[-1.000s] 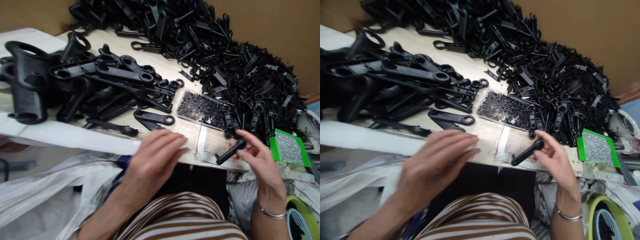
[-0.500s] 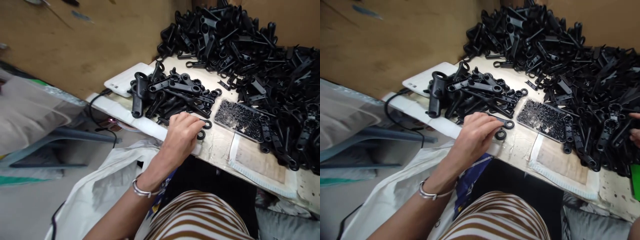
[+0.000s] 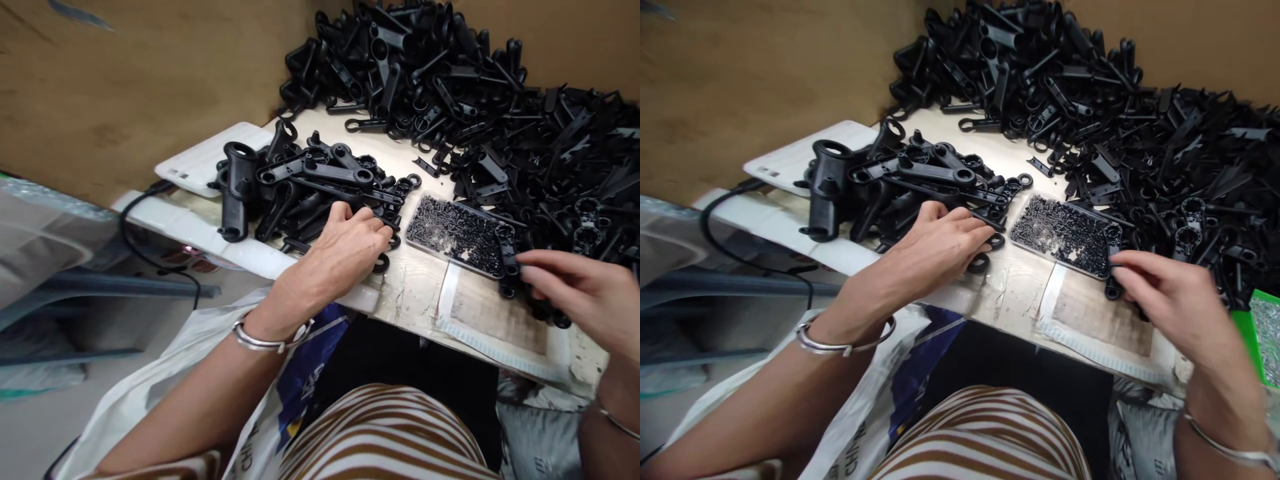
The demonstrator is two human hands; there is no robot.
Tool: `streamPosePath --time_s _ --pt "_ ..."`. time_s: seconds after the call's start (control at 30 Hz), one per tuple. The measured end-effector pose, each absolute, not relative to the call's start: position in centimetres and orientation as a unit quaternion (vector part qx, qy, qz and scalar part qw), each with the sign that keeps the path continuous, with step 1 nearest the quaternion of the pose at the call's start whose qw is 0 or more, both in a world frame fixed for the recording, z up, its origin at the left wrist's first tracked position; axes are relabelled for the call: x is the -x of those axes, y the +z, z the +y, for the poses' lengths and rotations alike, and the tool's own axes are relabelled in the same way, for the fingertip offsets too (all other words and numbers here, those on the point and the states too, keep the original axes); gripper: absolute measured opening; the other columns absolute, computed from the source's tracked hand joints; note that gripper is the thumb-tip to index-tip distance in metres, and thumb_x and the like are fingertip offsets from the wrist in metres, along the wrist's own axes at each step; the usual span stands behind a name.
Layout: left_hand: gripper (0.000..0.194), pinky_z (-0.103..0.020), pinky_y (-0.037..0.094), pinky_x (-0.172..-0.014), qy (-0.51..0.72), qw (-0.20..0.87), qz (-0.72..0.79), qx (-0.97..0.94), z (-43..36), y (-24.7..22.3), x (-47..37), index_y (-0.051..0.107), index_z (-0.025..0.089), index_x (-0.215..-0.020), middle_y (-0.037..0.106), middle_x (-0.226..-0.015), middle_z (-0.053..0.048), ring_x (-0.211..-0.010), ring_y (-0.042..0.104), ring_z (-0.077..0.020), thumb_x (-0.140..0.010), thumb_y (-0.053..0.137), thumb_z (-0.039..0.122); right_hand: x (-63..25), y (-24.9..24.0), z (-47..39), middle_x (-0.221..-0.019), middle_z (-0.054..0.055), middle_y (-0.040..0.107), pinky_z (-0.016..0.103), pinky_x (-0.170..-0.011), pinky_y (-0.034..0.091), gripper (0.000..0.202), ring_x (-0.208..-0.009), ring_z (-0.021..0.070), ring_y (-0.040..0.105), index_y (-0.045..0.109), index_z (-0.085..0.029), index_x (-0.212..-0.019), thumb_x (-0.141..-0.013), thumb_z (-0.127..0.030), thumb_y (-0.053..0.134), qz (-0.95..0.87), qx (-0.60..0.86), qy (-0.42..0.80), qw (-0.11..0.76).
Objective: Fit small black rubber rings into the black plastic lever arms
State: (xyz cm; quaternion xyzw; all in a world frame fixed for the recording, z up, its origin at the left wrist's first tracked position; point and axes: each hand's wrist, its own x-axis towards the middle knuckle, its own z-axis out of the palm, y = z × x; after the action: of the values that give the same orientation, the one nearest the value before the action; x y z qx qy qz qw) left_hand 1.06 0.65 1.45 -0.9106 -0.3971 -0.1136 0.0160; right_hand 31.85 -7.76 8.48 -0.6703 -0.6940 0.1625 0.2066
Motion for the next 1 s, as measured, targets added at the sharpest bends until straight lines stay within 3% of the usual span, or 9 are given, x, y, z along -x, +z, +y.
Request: streamPosePath --time_s 0.1,0.23,0.5,0.6,0.7,0.83,1.0 --pt "0.018 -0.044 0.033 -0.084 -0.127 0.020 -0.383 0.915 0.9 0.7 -0.9 0.058 0.017 -0.086 0.066 -0.086 -0.008 -0.090 0.054 -0.0248 -0.093 0.044 0.009 -28.6 7.1 -5.8 -0.089 0.005 0.074 0.033 -0.068 0.048 0.022 -0.075 0.0207 0.068 0.074 -0.024 -0.094 -0.090 -0.029 0.053 -0.755 0.636 0.133 0.086" --pt "0.021 -0.043 0.035 -0.083 -0.127 0.023 -0.376 0.917 1.6 0.2 -0.7 0.059 0.016 -0.087 0.065 -0.081 -0.007 -0.086 0.054 -0.0238 -0.095 0.041 0.010 -26.1 5.6 -2.6 -0.097 0.004 0.072 0.031 -0.069 0.042 0.025 -0.085 0.0211 0.066 0.072 -0.023 -0.087 -0.091 -0.018 0.047 -0.779 0.620 0.086 -0.042" --pt "0.028 -0.041 0.037 -0.081 -0.199 0.063 -0.379 0.902 1.7 0.9 -0.6 0.062 0.013 -0.087 0.065 -0.076 -0.008 -0.079 0.054 -0.0237 -0.099 0.037 0.020 -26.3 5.4 -1.9 -0.091 0.002 0.070 0.029 -0.061 0.033 0.024 -0.080 0.0188 0.062 0.067 -0.024 -0.080 -0.090 -0.019 0.046 -0.780 0.611 0.078 -0.108" --pt "0.030 -0.039 0.039 -0.080 -0.277 0.074 -0.382 0.879 0.6 2.4 -0.9 0.063 0.012 -0.095 0.067 -0.080 -0.009 -0.079 0.054 -0.0228 -0.101 0.036 0.024 -26.7 5.1 -2.0 -0.091 0.002 0.068 0.029 -0.061 0.032 0.024 -0.077 0.0179 0.060 0.063 -0.022 -0.079 -0.092 -0.020 0.043 -0.785 0.608 0.076 -0.092" --pt "0.029 -0.032 0.041 -0.071 -0.309 -0.014 -0.352 0.883 -1.2 3.4 -2.2 0.062 0.011 -0.097 0.065 -0.078 -0.007 -0.074 0.053 -0.0195 -0.101 0.035 0.021 -27.2 5.1 -2.3 -0.088 0.003 0.067 0.028 -0.067 0.037 0.021 -0.077 0.0164 0.059 0.061 -0.020 -0.081 -0.092 -0.020 0.043 -0.788 0.605 0.115 -0.017" --pt "0.022 -0.026 0.042 -0.066 -0.194 -0.189 -0.287 0.919 -3.3 2.4 -4.7 0.058 0.016 -0.084 0.058 -0.072 -0.001 -0.069 0.053 -0.0158 -0.090 0.043 0.001 -27.7 5.7 -3.1 -0.073 0.000 0.063 0.026 -0.067 0.039 0.020 -0.066 0.0132 0.055 0.061 -0.019 -0.081 -0.092 -0.026 0.046 -0.754 0.619 0.201 0.090" --pt "0.021 -0.030 0.046 -0.073 -0.139 -0.162 -0.295 0.931 -3.5 1.0 -6.1 0.055 0.017 -0.082 0.059 -0.080 -0.003 -0.076 0.056 -0.0190 -0.082 0.051 -0.004 -27.9 5.6 -4.3 -0.056 -0.004 0.053 0.025 -0.053 0.035 0.019 -0.050 0.0102 0.044 0.061 -0.019 -0.082 -0.089 -0.031 0.049 -0.683 0.636 0.321 0.163"
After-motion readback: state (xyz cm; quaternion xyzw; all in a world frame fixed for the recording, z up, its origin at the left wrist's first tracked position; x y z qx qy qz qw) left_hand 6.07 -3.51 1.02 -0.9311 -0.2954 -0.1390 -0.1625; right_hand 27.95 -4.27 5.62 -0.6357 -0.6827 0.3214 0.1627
